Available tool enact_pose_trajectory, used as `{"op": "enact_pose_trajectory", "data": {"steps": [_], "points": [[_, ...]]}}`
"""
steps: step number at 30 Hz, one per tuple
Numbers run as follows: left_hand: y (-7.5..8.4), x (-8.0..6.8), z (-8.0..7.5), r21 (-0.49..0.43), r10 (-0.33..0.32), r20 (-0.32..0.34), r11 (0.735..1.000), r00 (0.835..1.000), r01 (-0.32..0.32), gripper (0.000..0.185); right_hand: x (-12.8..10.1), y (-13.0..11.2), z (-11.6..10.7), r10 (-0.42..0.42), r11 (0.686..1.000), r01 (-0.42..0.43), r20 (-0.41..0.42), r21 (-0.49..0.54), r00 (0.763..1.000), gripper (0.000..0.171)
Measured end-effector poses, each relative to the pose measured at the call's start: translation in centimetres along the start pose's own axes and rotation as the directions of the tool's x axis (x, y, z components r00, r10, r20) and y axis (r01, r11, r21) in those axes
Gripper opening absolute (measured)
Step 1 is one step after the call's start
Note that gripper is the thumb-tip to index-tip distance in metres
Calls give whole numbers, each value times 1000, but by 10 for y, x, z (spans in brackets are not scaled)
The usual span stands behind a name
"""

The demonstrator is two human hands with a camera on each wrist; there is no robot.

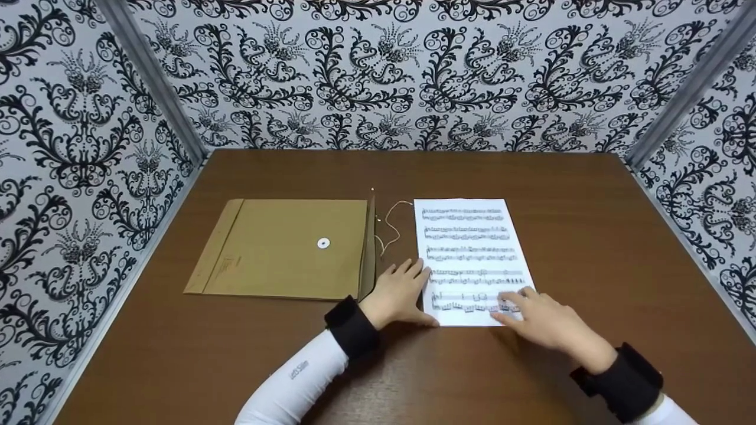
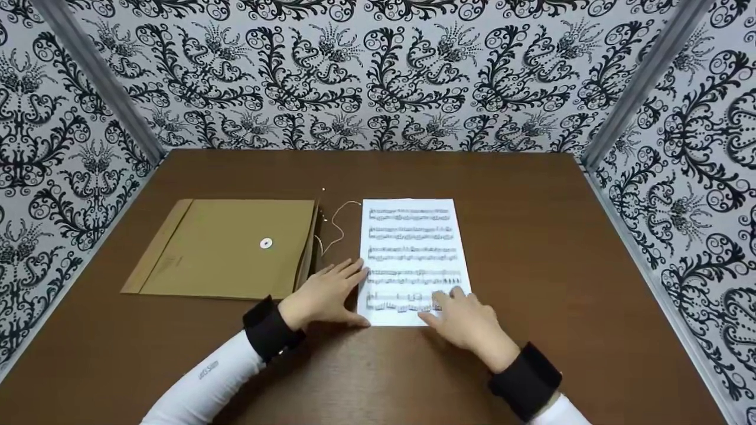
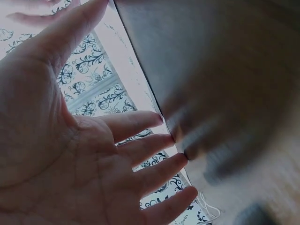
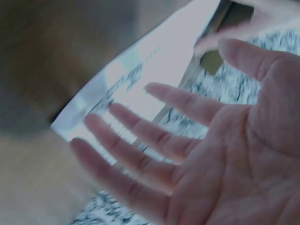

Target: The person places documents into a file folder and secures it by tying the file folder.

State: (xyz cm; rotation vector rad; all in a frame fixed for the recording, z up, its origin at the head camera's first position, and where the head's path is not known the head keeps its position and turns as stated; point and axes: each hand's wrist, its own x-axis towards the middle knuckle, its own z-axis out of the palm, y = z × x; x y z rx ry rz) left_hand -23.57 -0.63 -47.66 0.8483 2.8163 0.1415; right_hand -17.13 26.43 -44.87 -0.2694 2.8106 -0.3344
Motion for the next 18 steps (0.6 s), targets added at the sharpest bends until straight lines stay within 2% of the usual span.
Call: {"op": "enact_pose_trajectory", "data": {"steps": [3, 8, 14, 18], "points": [[-1, 0, 0, -23, 4, 8, 1000, 1000, -4, 109, 8, 13, -6, -46, 992, 49, -24, 117, 999, 70], [0, -1, 0, -51, 2, 9, 999, 1000, -2, 108, 20, 34, -12, -75, 951, 98, -87, 294, 993, 63], [0, -1, 1, -62, 3, -2, 998, 1000, -4, 107, 31, 48, -12, -46, 915, 86, -108, 394, 993, 58], [-1, -1, 1, -71, 3, -4, 997, 1000, -4, 106, 39, 55, -12, -25, 905, 75, -122, 418, 992, 59]]}}
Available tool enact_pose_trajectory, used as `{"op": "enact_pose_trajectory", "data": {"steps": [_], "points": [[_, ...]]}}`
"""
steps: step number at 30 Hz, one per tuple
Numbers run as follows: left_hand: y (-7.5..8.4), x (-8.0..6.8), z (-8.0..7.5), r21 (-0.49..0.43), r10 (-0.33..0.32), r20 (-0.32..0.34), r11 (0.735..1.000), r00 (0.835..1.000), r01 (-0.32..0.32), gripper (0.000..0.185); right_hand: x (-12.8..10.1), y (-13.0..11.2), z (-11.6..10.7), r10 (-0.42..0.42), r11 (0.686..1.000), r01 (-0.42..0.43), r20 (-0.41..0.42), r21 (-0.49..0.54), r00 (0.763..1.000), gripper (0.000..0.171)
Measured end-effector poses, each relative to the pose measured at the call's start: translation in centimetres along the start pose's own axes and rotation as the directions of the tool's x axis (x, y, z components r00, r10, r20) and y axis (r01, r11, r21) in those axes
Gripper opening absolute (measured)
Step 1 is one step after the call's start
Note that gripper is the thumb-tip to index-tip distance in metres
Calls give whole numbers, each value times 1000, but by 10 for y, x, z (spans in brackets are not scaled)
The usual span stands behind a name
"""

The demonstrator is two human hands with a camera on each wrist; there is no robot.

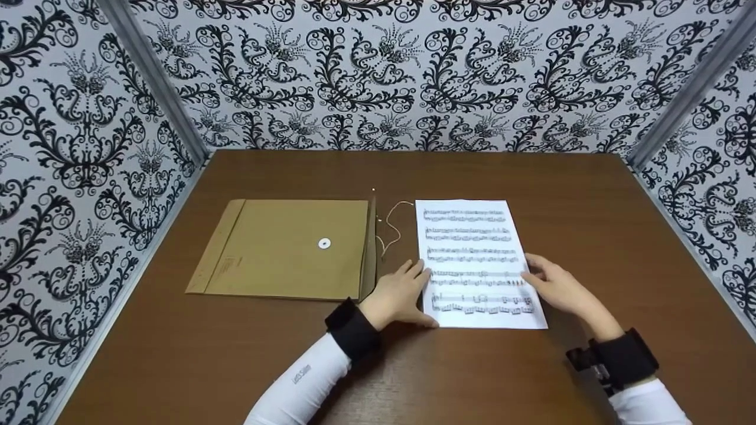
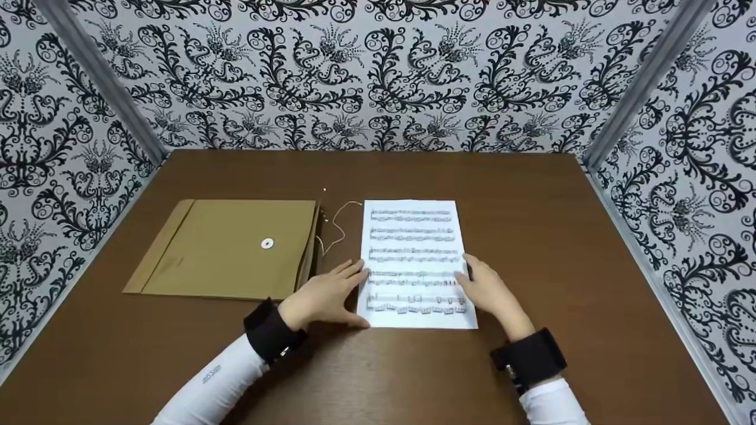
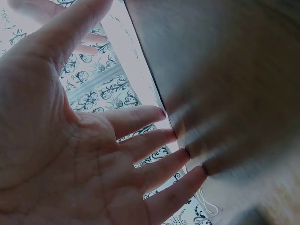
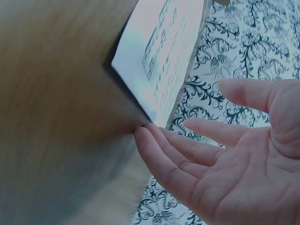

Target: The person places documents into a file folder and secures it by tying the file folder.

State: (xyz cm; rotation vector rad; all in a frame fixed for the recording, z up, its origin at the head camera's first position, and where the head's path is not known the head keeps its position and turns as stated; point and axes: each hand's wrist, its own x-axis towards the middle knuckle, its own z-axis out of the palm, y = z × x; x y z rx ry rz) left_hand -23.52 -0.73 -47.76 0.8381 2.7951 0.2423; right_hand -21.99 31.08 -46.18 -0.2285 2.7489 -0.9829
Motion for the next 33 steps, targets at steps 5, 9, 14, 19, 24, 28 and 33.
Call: {"op": "enact_pose_trajectory", "data": {"steps": [5, 9, 14, 19, 24, 28, 33], "points": [[0, 0, 0, -6, -2, 1, 1000, 1000, 2, 107, 9, 5, -6, 35, 999, -35, 7, 6, 999, 64], [1, 0, 0, -9, -5, 7, 1000, 1000, 5, 107, 16, 6, -8, 46, 998, -47, 14, 43, 999, 64], [1, 0, 0, -12, -6, 7, 1000, 1000, 6, 108, 21, 5, -8, 59, 995, -61, 20, 84, 998, 66], [1, 1, 1, -19, -10, 12, 1000, 1000, 10, 108, 24, 3, -8, 79, 989, -81, 24, 123, 997, 68], [0, 1, 1, -14, -10, 12, 1000, 1000, 10, 108, 26, 5, -10, 102, 979, -104, 23, 175, 995, 70], [0, 0, 1, -8, -5, 10, 1000, 1000, 5, 107, 26, 8, -10, 105, 974, -105, 12, 200, 994, 70], [-1, 0, 1, -7, -4, 5, 1000, 1000, 4, 107, 26, 8, -11, 96, 970, -95, 5, 225, 995, 66]]}}
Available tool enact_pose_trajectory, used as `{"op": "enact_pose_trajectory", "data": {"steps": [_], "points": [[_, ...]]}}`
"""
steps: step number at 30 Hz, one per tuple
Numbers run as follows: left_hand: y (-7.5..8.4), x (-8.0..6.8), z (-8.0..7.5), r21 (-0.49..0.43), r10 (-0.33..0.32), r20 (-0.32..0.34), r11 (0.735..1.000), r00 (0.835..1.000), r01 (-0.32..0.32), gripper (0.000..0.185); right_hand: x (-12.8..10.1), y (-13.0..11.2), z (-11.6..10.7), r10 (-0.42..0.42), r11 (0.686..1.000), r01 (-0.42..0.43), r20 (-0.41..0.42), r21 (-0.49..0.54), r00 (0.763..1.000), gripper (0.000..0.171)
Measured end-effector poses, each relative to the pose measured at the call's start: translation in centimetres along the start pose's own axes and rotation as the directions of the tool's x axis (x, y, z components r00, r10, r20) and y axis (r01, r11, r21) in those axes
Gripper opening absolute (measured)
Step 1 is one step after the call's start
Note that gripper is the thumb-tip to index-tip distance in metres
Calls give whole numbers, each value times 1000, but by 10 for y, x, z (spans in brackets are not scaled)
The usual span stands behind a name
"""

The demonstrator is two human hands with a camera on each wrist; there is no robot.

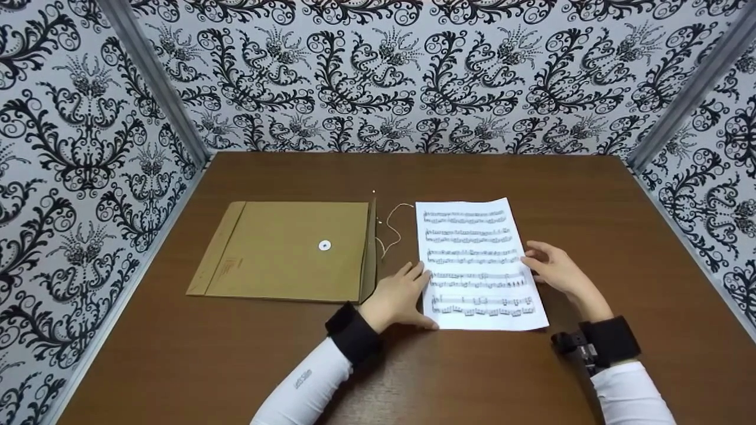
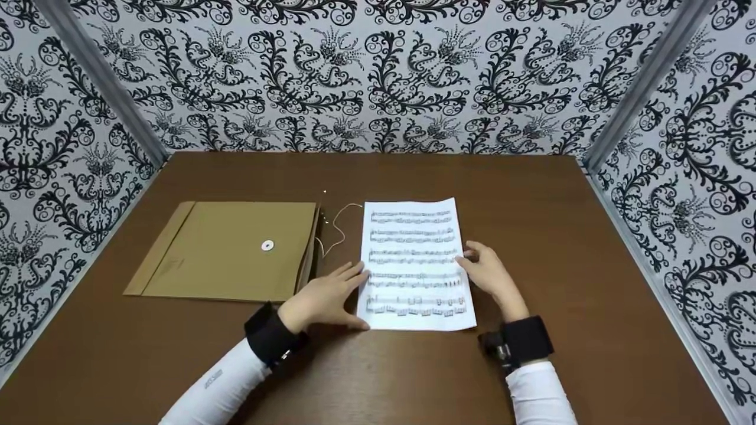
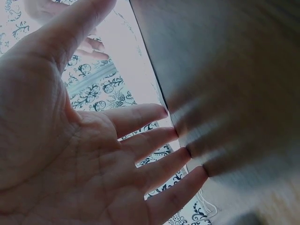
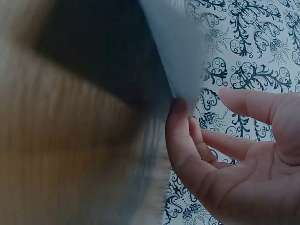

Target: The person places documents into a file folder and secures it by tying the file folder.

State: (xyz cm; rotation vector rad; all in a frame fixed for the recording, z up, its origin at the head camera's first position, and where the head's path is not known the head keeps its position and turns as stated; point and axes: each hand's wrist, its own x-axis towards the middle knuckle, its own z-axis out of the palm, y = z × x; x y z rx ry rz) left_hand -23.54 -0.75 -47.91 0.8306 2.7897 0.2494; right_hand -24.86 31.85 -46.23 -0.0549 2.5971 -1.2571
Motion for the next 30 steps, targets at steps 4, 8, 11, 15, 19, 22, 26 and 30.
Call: {"op": "enact_pose_trajectory", "data": {"steps": [4, 8, 11, 15, 19, 22, 26, 30], "points": [[0, 1, 0, -3, -5, 6, 1000, 1000, 5, 108, 0, -1, 0, -19, 1000, 19, 8, 14, 1000, 63], [1, 0, 0, -9, -10, 17, 1000, 1000, 10, 109, 0, -3, 1, -47, 999, 47, 12, 24, 999, 60], [1, -1, -1, -9, -10, 19, 1000, 1000, 10, 109, 0, -3, 1, -63, 998, 63, 16, 26, 998, 60], [2, -1, -2, -7, -7, 19, 1000, 1000, 7, 109, 1, -1, 1, -74, 996, 72, 38, 54, 997, 60], [1, -2, -2, -3, -3, 12, 1000, 1000, 3, 108, 1, 0, -1, -74, 994, 69, 54, 86, 996, 58], [1, -2, -2, 4, 3, 1, 1000, 1000, -3, 107, 1, 0, -2, -58, 995, 53, 55, 88, 997, 57], [1, -2, -2, 9, 7, -4, 1000, 1000, -7, 106, 1, 1, -3, -35, 995, 29, 51, 98, 998, 57], [0, -3, -3, 5, 5, -4, 1000, 1000, -5, 106, 3, 1, -5, -31, 991, 23, 51, 134, 998, 57]]}}
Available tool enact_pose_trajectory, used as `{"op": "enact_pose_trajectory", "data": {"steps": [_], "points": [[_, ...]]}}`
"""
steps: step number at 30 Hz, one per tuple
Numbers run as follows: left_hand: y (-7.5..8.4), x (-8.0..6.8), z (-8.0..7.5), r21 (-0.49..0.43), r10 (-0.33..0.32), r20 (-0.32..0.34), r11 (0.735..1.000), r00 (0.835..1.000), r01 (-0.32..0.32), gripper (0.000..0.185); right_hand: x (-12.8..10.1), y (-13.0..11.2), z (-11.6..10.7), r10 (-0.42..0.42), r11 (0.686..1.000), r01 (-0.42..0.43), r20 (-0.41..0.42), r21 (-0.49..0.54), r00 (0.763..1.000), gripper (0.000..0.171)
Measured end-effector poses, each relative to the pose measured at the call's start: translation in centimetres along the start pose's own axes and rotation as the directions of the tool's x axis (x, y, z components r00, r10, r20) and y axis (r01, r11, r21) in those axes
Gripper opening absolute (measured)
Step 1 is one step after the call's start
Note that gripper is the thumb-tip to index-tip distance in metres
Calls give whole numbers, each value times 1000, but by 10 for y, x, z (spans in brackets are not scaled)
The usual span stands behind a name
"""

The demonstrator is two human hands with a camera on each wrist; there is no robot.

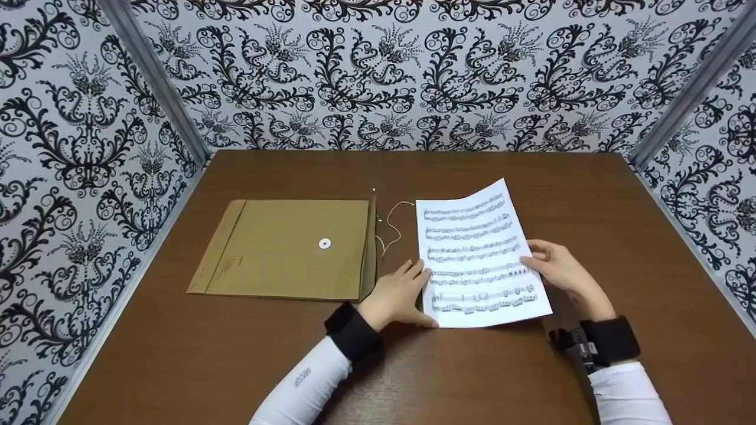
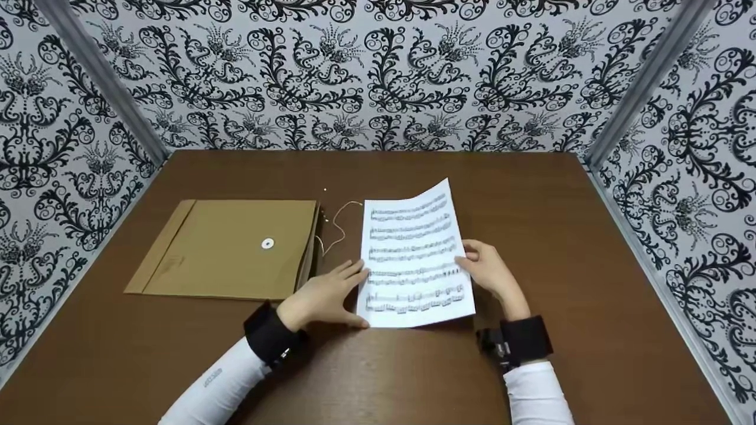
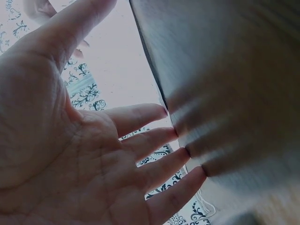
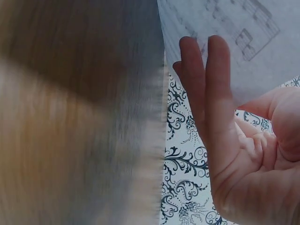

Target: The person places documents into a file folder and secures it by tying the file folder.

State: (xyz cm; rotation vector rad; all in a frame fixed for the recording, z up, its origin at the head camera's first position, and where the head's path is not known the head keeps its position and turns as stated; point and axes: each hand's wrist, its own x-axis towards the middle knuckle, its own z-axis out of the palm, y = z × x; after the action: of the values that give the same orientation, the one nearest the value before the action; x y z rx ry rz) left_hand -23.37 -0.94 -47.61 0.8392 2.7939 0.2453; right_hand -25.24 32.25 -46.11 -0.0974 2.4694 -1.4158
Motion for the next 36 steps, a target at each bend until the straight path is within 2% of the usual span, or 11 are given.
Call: {"op": "enact_pose_trajectory", "data": {"steps": [12, 24, 28, 32, 36], "points": [[1, -1, -1, -10, 3, 9, 1000, 1000, -3, 107, -4, 0, -7, -8, 982, 6, 12, 190, 1000, 61], [0, -1, -4, -38, -17, 52, 999, 998, 19, 101, -8, -3, -17, -40, 940, 41, -9, 338, 999, 58], [2, -2, -11, -76, -31, 62, 996, 998, 36, 100, -10, -3, -22, -41, 928, 46, -23, 369, 999, 58], [3, -4, -18, -144, -38, 50, 989, 998, 45, 96, -10, -3, -24, -37, 893, 47, -31, 447, 999, 55], [2, -4, -25, -252, -5, 18, 968, 1000, 10, 82, -10, -4, -23, -42, 869, 54, -35, 491, 998, 49]]}}
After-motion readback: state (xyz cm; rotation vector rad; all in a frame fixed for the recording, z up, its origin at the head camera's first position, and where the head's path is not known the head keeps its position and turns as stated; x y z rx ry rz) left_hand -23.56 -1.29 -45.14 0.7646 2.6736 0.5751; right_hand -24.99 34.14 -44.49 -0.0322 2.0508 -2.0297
